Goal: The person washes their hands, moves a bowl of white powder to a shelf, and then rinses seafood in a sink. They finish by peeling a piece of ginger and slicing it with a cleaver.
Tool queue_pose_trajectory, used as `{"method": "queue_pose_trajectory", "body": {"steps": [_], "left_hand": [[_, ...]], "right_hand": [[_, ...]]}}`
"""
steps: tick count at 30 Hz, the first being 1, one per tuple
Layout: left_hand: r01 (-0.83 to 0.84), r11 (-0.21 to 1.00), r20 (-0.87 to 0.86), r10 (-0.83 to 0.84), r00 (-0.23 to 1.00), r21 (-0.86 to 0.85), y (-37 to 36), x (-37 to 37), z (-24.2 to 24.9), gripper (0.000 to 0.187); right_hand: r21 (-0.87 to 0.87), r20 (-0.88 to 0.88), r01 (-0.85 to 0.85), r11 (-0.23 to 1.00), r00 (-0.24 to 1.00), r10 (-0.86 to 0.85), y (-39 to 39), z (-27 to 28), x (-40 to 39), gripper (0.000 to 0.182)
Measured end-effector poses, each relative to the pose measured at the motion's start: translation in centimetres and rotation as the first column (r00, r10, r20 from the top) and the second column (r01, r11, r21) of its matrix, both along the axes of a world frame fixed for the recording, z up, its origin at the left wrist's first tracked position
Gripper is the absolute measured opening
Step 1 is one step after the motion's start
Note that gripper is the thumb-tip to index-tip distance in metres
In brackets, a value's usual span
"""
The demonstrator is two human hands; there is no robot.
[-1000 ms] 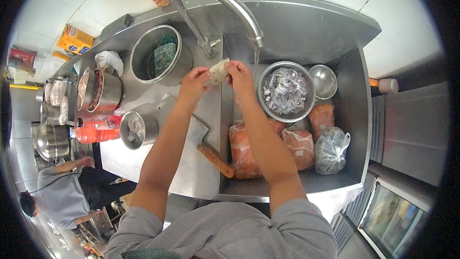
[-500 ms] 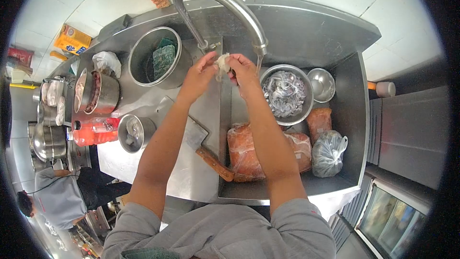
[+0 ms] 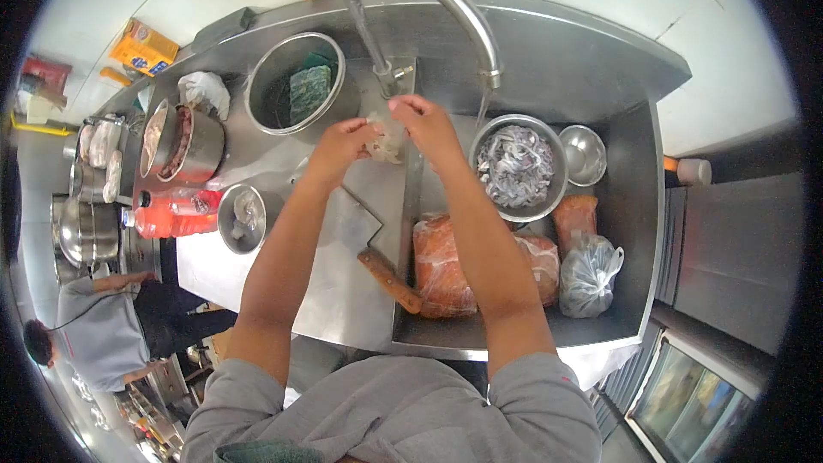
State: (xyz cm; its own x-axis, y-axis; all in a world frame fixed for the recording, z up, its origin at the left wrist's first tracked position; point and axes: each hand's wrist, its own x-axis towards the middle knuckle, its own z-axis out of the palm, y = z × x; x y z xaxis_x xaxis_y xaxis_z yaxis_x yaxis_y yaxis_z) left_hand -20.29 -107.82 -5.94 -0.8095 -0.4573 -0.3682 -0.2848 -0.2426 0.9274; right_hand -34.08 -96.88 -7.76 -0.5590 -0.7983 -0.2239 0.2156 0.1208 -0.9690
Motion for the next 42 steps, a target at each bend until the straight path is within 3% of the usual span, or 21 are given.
{"method": "queue_pose_trajectory", "body": {"steps": [2,5,8,11,13,18,21,24,26,27,29,30,32,34,35,37,40,42], "left_hand": [[-0.097,0.994,0.010,0.097,0.995,0.047,-0.1,1.9,1.6,0.024],[-0.199,0.973,0.048,0.195,0.980,0.114,0.0,4.9,3.2,0.023],[-0.273,0.954,0.065,0.267,0.962,0.122,0.6,7.2,3.6,0.020],[-0.335,0.942,0.075,0.332,0.940,0.022,1.6,9.1,4.5,0.018],[-0.373,0.928,0.090,0.372,0.924,0.000,2.5,10.3,5.2,0.016],[-0.482,0.872,0.001,0.483,0.875,0.087,4.7,12.4,5.8,0.015],[-0.505,0.849,-0.055,0.518,0.854,0.152,6.6,12.3,6.8,0.016],[-0.533,0.825,-0.064,0.552,0.831,0.188,8.4,12.4,6.2,0.017],[-0.553,0.813,-0.002,0.563,0.826,0.182,9.7,13.2,3.0,0.018],[-0.534,0.834,0.025,0.542,0.840,-0.137,10.1,14.4,0.2,0.017],[-0.301,0.653,0.124,0.521,0.845,-0.695,10.7,17.7,-3.8,0.016],[-0.249,0.585,0.138,0.536,0.833,-0.772,10.7,19.0,-4.2,0.017],[-0.117,0.443,0.171,0.557,0.813,-0.889,12.1,20.6,-2.0,0.020],[-0.115,0.276,0.012,0.419,0.908,-0.954,11.6,19.9,-3.8,0.022],[-0.126,0.188,-0.058,0.331,0.942,-0.974,11.2,19.4,-4.1,0.022],[-0.118,0.153,-0.080,0.235,0.969,-0.981,10.4,17.7,-4.5,0.022],[-0.108,0.147,-0.086,0.147,0.985,-0.983,9.9,16.2,-4.5,0.023],[-0.080,0.187,-0.057,0.125,0.990,-0.979,9.4,16.0,-4.6,0.023]], "right_hand": [[0.030,-0.350,0.087,0.996,0.934,-0.071,-0.9,-0.9,0.8,0.029],[0.156,-0.502,-0.032,0.987,0.858,0.108,-1.6,-0.7,3.2,0.031],[0.100,-0.805,0.091,0.991,0.593,0.026,-3.4,-0.9,5.1,0.035],[0.277,-0.707,-0.086,0.957,0.657,0.263,-0.8,1.6,7.1,0.040],[0.545,-0.549,-0.251,0.800,0.614,0.567,3.5,3.5,10.5,0.044],[0.461,-0.787,-0.316,0.829,0.287,0.547,11.5,1.8,16.8,0.047],[0.550,-0.746,-0.219,0.806,0.305,0.592,12.9,0.3,16.2,0.055],[0.591,-0.597,-0.196,0.782,0.546,0.588,17.2,3.8,12.6,0.058],[0.508,-0.634,-0.171,0.844,0.590,0.501,22.1,4.4,10.5,0.054],[0.501,-0.615,-0.192,0.844,0.608,0.503,24.0,5.0,9.6,0.050],[0.521,-0.541,-0.206,0.829,0.671,0.507,26.8,6.4,9.2,0.047],[0.537,-0.498,-0.187,0.822,0.717,0.489,27.5,7.1,9.2,0.047],[0.537,-0.425,-0.164,0.827,0.794,0.434,27.9,7.4,9.6,0.045],[0.487,-0.383,-0.146,0.861,0.850,0.361,27.0,7.6,11.0,0.041],[0.519,-0.449,-0.161,0.839,0.784,0.429,26.3,7.5,11.6,0.037],[0.585,-0.560,-0.175,0.792,0.620,0.550,24.2,7.3,12.5,0.032],[0.674,-0.582,-0.148,0.724,0.498,0.643,22.0,7.1,14.2,0.031],[0.608,-0.558,-0.209,0.766,0.573,0.600,21.6,5.9,14.5,0.030]]}}
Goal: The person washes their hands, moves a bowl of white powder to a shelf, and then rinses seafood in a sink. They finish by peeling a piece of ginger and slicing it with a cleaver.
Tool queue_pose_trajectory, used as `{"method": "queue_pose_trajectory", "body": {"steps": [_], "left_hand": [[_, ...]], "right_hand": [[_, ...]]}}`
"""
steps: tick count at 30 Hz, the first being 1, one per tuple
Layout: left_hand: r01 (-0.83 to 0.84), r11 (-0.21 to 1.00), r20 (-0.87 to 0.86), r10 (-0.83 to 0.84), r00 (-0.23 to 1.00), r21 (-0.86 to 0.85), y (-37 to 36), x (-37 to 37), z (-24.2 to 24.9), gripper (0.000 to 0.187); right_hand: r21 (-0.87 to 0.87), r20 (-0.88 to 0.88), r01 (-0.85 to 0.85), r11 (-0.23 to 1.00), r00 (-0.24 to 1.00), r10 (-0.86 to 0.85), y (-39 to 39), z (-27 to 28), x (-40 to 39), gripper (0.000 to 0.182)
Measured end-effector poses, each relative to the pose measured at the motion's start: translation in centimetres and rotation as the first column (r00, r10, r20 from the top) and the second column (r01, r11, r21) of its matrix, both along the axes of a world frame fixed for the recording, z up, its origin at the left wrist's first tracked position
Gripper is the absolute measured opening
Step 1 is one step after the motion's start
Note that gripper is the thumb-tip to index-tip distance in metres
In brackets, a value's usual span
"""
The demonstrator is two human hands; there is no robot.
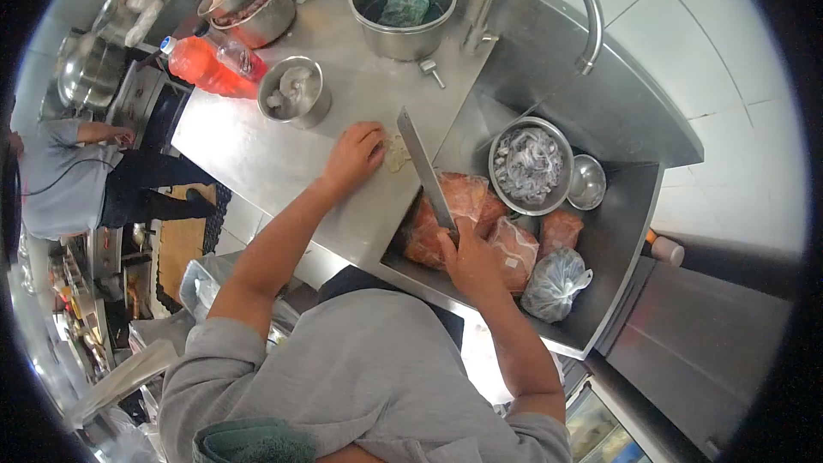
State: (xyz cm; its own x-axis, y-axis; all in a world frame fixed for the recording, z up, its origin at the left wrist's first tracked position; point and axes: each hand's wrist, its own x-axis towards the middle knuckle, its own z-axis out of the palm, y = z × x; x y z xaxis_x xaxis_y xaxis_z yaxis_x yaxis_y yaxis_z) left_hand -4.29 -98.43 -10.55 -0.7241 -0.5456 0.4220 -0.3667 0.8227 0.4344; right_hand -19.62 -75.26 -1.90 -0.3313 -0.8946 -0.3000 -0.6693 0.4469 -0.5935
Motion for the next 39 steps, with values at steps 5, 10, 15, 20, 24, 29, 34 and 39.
{"method": "queue_pose_trajectory", "body": {"steps": [5,10,15,20,24,29,34,39], "left_hand": [[0.004,0.999,0.008,-0.005,1.000,0.051,-0.5,0.8,0.3,0.023],[-0.090,0.995,-0.069,0.087,0.994,-0.036,-1.6,1.5,1.2,0.023],[-0.074,0.996,-0.057,0.071,0.996,-0.056,-1.4,0.9,1.7,0.021],[0.027,0.999,-0.069,-0.030,0.997,-0.046,0.0,-1.0,0.9,0.019],[0.000,0.999,-0.049,0.002,0.999,0.041,-0.6,-0.9,0.0,0.022],[-0.196,0.981,-0.042,0.196,0.980,-0.006,-2.8,2.0,0.6,0.022],[-0.032,0.999,-0.059,0.030,0.998,-0.035,-2.1,0.9,0.8,0.024],[0.043,0.998,-0.041,-0.045,0.998,-0.049,-1.3,-0.4,0.0,0.019]], "right_hand": [[0.059,0.010,0.006,0.998,1.000,-0.007,-1.2,1.3,0.3,0.029],[-0.048,-0.046,0.037,0.998,0.998,-0.039,-1.0,0.7,-0.6,0.026],[0.021,0.001,0.034,0.999,0.999,-0.034,-1.1,1.1,-0.5,0.025],[0.092,-0.053,0.033,0.995,0.998,-0.028,-0.9,1.1,0.3,0.025],[0.049,-0.024,0.104,0.993,0.994,-0.103,-0.6,1.6,0.3,0.024],[-0.013,-0.038,0.063,0.998,0.997,-0.063,0.5,0.1,-0.9,0.029],[-0.013,-0.161,-0.053,0.999,0.986,0.050,-0.3,0.9,0.3,0.029],[0.069,0.022,-0.017,0.997,1.000,0.016,-1.2,-0.2,0.9,0.028]]}}
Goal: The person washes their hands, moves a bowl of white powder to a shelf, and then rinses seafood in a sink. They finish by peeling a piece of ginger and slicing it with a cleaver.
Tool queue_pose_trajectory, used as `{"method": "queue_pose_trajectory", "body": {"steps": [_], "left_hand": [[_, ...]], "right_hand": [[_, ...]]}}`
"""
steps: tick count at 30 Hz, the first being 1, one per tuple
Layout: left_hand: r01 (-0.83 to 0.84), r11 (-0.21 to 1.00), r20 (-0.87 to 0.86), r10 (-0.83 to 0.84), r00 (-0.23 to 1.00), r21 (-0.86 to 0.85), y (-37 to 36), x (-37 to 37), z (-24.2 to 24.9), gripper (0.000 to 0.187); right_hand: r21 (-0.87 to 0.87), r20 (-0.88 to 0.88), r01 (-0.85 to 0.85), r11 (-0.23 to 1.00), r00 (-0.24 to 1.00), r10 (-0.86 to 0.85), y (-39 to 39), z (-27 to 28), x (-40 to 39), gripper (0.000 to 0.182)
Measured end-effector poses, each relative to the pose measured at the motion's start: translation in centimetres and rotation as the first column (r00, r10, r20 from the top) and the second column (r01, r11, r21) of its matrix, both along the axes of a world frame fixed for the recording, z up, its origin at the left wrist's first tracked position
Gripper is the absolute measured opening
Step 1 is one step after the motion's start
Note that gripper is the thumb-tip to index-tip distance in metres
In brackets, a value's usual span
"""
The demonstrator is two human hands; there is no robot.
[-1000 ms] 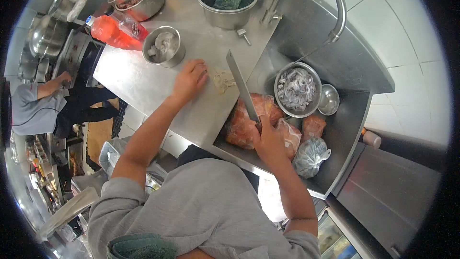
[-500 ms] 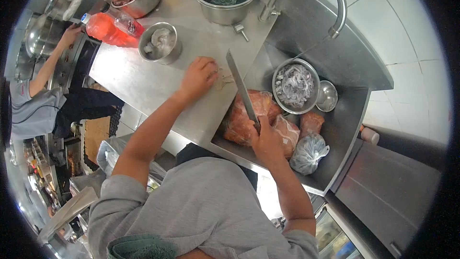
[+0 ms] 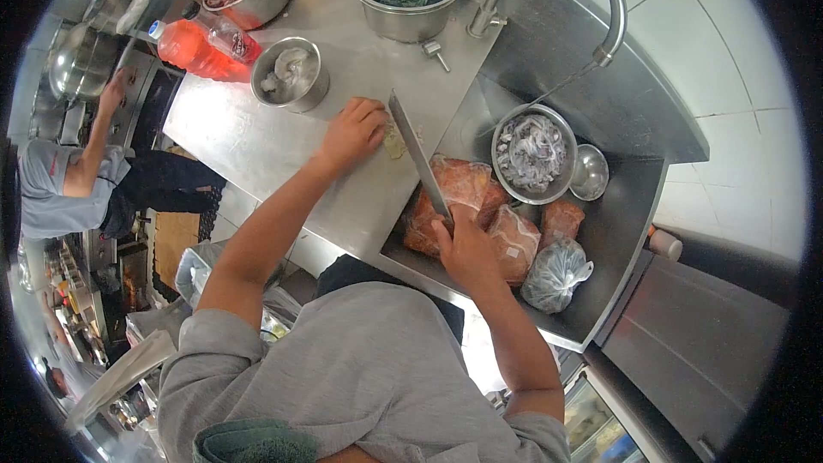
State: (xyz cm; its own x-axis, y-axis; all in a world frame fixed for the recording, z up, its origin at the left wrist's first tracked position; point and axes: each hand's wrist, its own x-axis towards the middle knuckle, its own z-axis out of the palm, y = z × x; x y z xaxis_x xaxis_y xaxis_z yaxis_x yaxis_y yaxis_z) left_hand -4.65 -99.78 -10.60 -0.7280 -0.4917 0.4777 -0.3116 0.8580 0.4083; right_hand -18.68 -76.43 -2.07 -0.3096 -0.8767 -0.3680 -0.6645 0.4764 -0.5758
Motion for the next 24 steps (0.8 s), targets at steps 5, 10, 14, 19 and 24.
{"method": "queue_pose_trajectory", "body": {"steps": [5,10,14,19,24], "left_hand": [[0.001,1.000,0.019,-0.001,1.000,0.001,0.4,-0.2,-0.7,0.017],[-0.044,0.999,0.046,0.045,0.998,-0.015,0.8,-0.2,-1.1,0.019],[-0.091,0.996,0.054,0.092,0.994,-0.025,1.1,-0.3,-1.5,0.021],[-0.095,0.995,0.057,0.096,0.994,-0.016,1.5,-0.3,-1.6,0.021],[-0.139,0.990,0.056,0.141,0.988,-0.024,1.7,-0.7,-1.6,0.021]], "right_hand": [[0.014,0.005,-0.028,1.000,1.000,0.028,-0.5,0.0,0.2,0.029],[0.120,-0.115,-0.071,0.990,0.990,0.085,-1.3,0.0,0.4,0.028],[0.125,-0.122,-0.064,0.990,0.989,0.079,-4.5,-0.6,0.6,0.027],[0.048,-0.203,-0.158,0.986,0.965,0.165,-11.4,-1.9,0.6,0.024],[0.006,-0.187,-0.188,0.982,0.965,0.186,-12.3,-2.2,0.4,0.026]]}}
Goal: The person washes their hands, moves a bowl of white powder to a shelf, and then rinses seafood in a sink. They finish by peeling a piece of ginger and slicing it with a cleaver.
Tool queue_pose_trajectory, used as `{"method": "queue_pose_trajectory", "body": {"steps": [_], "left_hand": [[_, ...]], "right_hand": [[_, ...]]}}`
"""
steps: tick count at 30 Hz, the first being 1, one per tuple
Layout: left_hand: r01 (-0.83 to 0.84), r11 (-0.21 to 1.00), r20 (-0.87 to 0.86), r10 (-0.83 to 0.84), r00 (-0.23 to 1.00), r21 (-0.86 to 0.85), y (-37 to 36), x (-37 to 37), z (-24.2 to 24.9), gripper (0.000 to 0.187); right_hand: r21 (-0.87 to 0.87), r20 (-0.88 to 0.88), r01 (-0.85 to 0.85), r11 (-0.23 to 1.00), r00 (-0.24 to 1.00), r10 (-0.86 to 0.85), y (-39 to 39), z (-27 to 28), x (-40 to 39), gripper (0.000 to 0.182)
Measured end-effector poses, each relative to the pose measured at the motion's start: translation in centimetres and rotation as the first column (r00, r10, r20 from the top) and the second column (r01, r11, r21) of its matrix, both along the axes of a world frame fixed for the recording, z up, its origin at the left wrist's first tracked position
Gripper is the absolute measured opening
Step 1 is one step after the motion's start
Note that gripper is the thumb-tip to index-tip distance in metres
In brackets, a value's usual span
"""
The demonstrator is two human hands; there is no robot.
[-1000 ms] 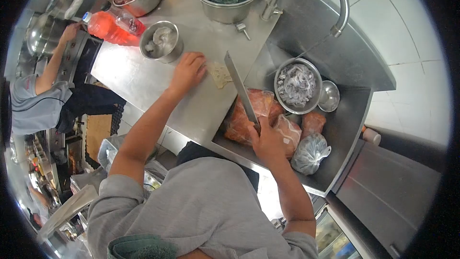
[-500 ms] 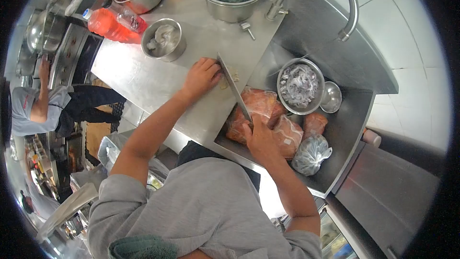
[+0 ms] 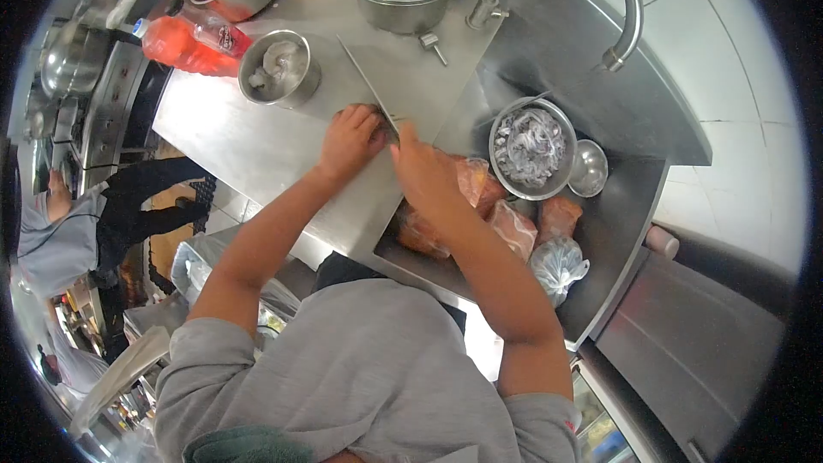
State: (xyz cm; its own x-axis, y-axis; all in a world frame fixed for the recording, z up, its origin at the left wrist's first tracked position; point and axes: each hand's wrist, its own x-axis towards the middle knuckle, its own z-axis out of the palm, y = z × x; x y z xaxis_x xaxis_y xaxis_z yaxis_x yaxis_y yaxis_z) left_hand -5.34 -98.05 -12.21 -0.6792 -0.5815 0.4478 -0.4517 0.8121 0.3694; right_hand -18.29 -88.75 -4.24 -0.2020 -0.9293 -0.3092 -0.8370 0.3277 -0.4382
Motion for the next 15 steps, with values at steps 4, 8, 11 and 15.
{"method": "queue_pose_trajectory", "body": {"steps": [4,8,11,15], "left_hand": [[-0.028,1.000,0.048,0.029,0.998,-0.011,0.0,0.3,0.6,0.023],[-0.027,0.999,0.039,0.027,0.999,-0.021,0.1,0.1,0.8,0.023],[-0.039,0.999,0.051,0.040,0.998,-0.015,0.3,0.2,1.0,0.023],[-0.083,0.996,0.077,0.080,0.994,0.036,0.6,0.6,1.0,0.025]], "right_hand": [[0.095,0.062,0.075,0.993,0.995,-0.081,6.1,0.2,-0.8,0.028],[0.225,0.035,0.091,0.970,0.994,-0.101,12.9,2.5,-2.0,0.035],[0.142,-0.066,0.025,0.989,0.998,-0.016,17.6,2.3,-3.7,0.041],[0.316,0.067,0.105,0.943,0.989,-0.133,17.8,6.8,-5.7,0.048]]}}
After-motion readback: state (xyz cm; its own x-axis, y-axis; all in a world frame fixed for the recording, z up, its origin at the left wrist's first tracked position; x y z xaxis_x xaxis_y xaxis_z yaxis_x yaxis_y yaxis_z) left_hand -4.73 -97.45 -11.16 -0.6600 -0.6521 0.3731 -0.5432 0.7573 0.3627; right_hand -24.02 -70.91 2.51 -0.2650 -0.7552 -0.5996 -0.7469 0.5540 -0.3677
